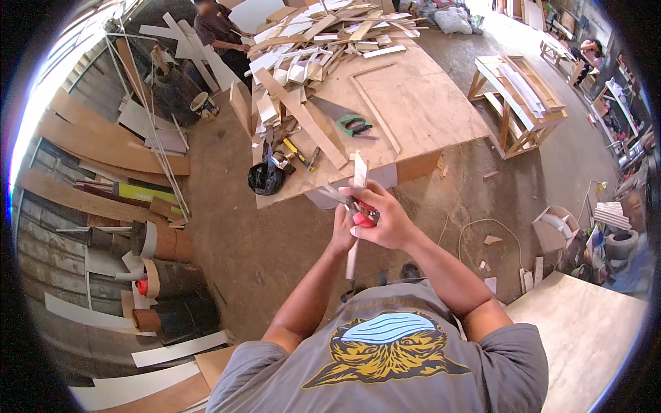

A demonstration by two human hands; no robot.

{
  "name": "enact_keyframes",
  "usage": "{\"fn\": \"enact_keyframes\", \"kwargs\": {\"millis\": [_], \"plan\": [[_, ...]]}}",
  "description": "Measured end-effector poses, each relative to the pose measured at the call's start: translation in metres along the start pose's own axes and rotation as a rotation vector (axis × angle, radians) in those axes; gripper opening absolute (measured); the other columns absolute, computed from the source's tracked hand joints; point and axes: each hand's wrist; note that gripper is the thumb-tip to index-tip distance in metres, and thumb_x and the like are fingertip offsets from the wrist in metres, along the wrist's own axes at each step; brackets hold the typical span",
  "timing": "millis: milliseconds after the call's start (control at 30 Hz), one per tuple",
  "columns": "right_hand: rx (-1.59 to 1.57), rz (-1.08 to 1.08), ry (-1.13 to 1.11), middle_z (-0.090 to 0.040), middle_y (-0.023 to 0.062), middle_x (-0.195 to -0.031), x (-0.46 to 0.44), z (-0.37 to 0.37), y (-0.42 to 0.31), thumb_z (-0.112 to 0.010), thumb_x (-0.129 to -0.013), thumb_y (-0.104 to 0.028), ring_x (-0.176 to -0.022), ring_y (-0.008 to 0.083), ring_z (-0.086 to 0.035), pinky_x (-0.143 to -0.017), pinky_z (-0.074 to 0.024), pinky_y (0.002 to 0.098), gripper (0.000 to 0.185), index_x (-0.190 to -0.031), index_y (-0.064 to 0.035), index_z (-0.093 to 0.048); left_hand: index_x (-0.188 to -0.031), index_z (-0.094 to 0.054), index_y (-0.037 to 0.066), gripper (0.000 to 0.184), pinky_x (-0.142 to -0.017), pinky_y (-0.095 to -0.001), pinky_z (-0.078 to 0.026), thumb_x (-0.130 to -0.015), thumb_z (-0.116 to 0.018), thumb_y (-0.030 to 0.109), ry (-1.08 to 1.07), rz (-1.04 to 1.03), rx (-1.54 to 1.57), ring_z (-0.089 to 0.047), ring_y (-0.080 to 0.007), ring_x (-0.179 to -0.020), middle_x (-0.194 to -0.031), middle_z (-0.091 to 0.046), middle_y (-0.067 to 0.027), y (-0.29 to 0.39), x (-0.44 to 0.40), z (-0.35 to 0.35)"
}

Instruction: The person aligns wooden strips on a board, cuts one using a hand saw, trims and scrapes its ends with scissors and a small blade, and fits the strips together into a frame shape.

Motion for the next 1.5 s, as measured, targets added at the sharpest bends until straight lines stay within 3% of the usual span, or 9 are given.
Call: {"fn": "enact_keyframes", "kwargs": {"millis": [67,167,267,300,400,500,667,767,1500], "plan": [[0.176,0.061,0.023,-0.064,0.0148,-0.126,0.005,0.006,-0.007,-0.079,-0.071,-0.007,-0.110,0.0318,-0.067,-0.099,-0.0538,0.0409,0.075,-0.143,-0.0121,-0.058,-0.119,-0.062,0.003,0.032,-0.080,-0.0292,-0.055,-0.112,-0.048,0.031,-0.010,-0.033,0.063,-0.066,-0.0123,-0.093,-0.103,-0.067,-0.0027,-0.005,0.000,-0.004],[0.123,0.084,0.103,-0.065,0.0123,-0.111,0.010,0.015,-0.014,-0.082,-0.070,-0.003,-0.099,0.0200,-0.065,-0.088,-0.0545,0.0336,0.076,-0.142,-0.0059,-0.057,-0.115,-0.061,0.005,0.034,-0.072,-0.0269,-0.051,-0.113,-0.048,0.036,0.061,-0.026,0.086,-0.062,-0.0100,-0.080,-0.094,-0.066,-0.0025,-0.015,-0.008,0.006],[-0.078,-0.132,0.258,-0.065,0.0076,-0.102,0.016,0.023,-0.015,-0.083,-0.070,-0.002,-0.094,0.0157,-0.062,-0.084,-0.0533,0.0314,0.073,-0.138,-0.0051,-0.057,-0.111,-0.060,0.006,0.040,-0.062,-0.0252,-0.047,-0.113,-0.045,0.043,0.087,-0.005,0.105,-0.053,-0.0072,-0.067,-0.083,-0.060,-0.0009,0.005,-0.011,0.010],[0.035,-0.188,0.215,-0.064,0.0055,-0.100,0.016,0.028,-0.009,-0.083,-0.073,-0.004,-0.092,0.0147,-0.061,-0.084,-0.0521,0.0305,0.067,-0.134,-0.0054,-0.056,-0.110,-0.059,0.006,0.041,-0.060,-0.0250,-0.046,-0.113,-0.044,0.044,0.089,-0.029,0.109,-0.052,-0.0069,-0.066,-0.082,-0.059,-0.0006,0.009,-0.013,0.010],[0.091,-0.171,0.194,-0.068,0.0115,-0.102,0.014,0.035,-0.001,-0.082,-0.075,-0.011,-0.095,0.0245,-0.069,-0.089,-0.0551,0.0372,0.062,-0.131,-0.0069,-0.057,-0.102,-0.058,0.007,0.041,-0.057,-0.0236,-0.043,-0.111,-0.048,0.046,0.067,-0.088,0.131,-0.047,-0.0054,-0.062,-0.076,-0.054,0.0015,0.010,-0.017,0.012],[0.138,-0.103,0.219,-0.064,0.0049,-0.097,0.009,0.029,0.000,-0.084,-0.075,-0.010,-0.089,0.0149,-0.061,-0.085,-0.0515,0.0305,0.064,-0.132,-0.0053,-0.057,-0.095,-0.056,0.009,0.044,-0.056,-0.0247,-0.041,-0.110,-0.049,0.050,0.030,-0.114,0.054,-0.046,-0.0065,-0.060,-0.073,-0.052,0.0017,0.006,-0.018,0.013],[0.123,-0.171,0.210,-0.063,0.0058,-0.094,0.007,0.022,-0.006,-0.083,-0.074,-0.011,-0.087,0.0160,-0.062,-0.083,-0.0524,0.0317,0.059,-0.128,-0.0037,-0.060,-0.087,-0.053,0.009,0.050,-0.055,-0.0269,-0.039,-0.109,-0.045,0.054,0.065,-0.033,-0.014,-0.048,-0.0096,-0.059,-0.069,-0.052,0.0009,0.012,-0.012,0.009],[0.151,-0.162,0.199,-0.063,0.0062,-0.092,0.006,0.019,-0.004,-0.083,-0.074,-0.011,-0.085,0.0164,-0.062,-0.082,-0.0525,0.0319,0.058,-0.126,-0.0029,-0.061,-0.093,-0.057,0.008,0.043,-0.052,-0.0234,-0.033,-0.111,-0.050,0.046,0.050,-0.135,0.058,-0.042,-0.0051,-0.060,-0.072,-0.051,0.0038,0.002,-0.013,0.011],[0.080,-0.233,0.176,-0.066,0.0090,-0.096,0.010,0.000,-0.002,-0.085,-0.075,-0.015,-0.089,0.0182,-0.064,-0.085,-0.0520,0.0335,0.055,-0.123,-0.0009,-0.062,-0.086,-0.053,0.007,0.046,-0.052,-0.0248,-0.032,-0.111,-0.049,0.045,0.037,-0.131,0.090,-0.043,-0.0067,-0.060,-0.070,-0.049,0.0026,-0.007,-0.008,0.016]]}}
Point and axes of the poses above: each hand's wrist, its own x-axis away from the middle knuckle, its own z-axis out of the back of the hand, y = z × x
